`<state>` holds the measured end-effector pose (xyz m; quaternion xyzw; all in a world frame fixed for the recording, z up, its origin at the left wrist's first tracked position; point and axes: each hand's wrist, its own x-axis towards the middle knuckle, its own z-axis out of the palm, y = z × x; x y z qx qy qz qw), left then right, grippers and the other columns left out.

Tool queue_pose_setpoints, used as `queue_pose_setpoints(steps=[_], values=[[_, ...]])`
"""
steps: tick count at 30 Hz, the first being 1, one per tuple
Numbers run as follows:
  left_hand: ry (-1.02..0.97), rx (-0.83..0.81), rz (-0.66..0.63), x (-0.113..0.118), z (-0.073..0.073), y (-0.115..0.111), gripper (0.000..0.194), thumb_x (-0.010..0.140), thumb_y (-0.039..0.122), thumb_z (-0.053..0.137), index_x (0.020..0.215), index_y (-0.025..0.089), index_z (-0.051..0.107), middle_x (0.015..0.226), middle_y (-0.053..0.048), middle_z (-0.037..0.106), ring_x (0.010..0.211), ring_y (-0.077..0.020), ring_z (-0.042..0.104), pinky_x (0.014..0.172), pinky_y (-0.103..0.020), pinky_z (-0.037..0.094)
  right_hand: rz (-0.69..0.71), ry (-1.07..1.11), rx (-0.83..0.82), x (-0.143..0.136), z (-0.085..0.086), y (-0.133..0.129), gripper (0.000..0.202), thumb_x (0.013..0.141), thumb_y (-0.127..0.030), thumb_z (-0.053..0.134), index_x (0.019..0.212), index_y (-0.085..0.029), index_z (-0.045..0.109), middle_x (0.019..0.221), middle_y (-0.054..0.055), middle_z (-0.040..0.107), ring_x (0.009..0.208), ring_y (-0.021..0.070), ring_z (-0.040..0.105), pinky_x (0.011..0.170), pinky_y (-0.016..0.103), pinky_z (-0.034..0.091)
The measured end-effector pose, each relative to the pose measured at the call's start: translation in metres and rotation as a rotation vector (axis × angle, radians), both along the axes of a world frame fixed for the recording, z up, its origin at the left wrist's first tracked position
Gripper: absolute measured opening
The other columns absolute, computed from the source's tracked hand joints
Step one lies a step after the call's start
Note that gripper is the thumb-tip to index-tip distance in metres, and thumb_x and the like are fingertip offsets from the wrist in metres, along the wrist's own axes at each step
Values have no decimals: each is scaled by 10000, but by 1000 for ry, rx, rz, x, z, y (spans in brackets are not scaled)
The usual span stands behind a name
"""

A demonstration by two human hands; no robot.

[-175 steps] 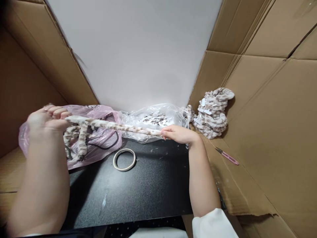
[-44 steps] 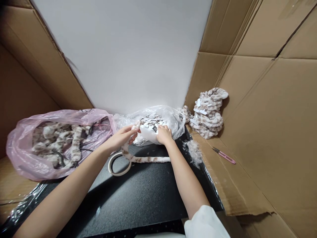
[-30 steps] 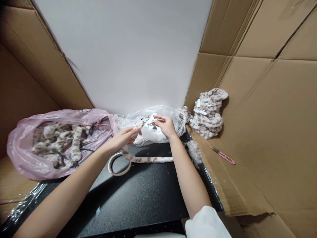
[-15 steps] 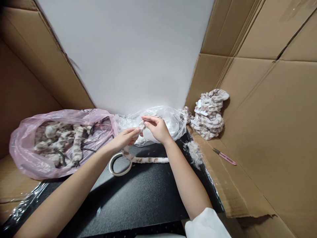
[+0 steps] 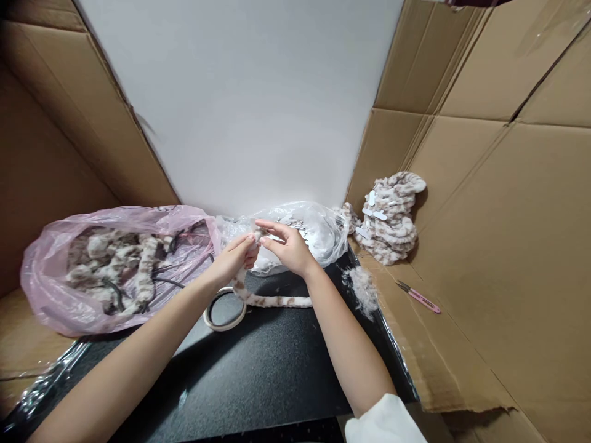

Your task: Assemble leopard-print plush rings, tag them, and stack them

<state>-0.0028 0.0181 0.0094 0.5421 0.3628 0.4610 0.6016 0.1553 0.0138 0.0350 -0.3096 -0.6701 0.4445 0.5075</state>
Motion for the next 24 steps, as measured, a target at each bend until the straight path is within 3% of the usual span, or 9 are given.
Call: queue_pose_setpoints(steps=[5,10,13,16,20,24], values=[[-18,-29,-75,3,-2,0,323,856,419,545,708,202,356,565,91,269,426,-53,245,430,-177,210,82,30,-77,-1,3,-1,363,791,-233,560,1124,-275,696,1305,14,629,1250,206,543,1029,390,453],[-39,-15,-73,6,-5,1,309,869,427,512,719,201,365,568,85,286,432,-58,249,431,-180,215,-161,152,-134,4,-4,8,390,806,-303,574,1188,-261,639,1355,43,587,1236,201,545,990,353,470],[-27,-16,-107,6,-6,0,295,857,415,541,728,194,395,574,78,316,444,-59,280,439,-183,237,-189,66,-144,3,-13,13,330,727,-368,689,1008,-195,707,1105,80,713,1046,211,635,950,363,475],[-2,1,-142,5,-6,-2,304,849,441,555,742,190,422,587,68,362,459,-65,326,452,-190,282,-162,-10,-116,1,-20,17,266,676,-400,737,800,-165,721,824,50,730,838,188,652,881,353,487],[124,-19,-124,3,-1,-4,331,835,491,553,810,160,550,589,36,458,477,-89,426,455,-207,337,-195,62,-122,0,-25,20,281,648,-423,749,739,-161,706,754,35,713,762,174,642,812,324,490],[218,-102,-132,0,3,-3,380,832,505,544,748,139,603,516,29,460,413,-86,422,419,-209,324,-309,78,-170,4,-26,21,297,576,-428,775,677,-167,676,706,43,704,711,197,647,727,328,498]])
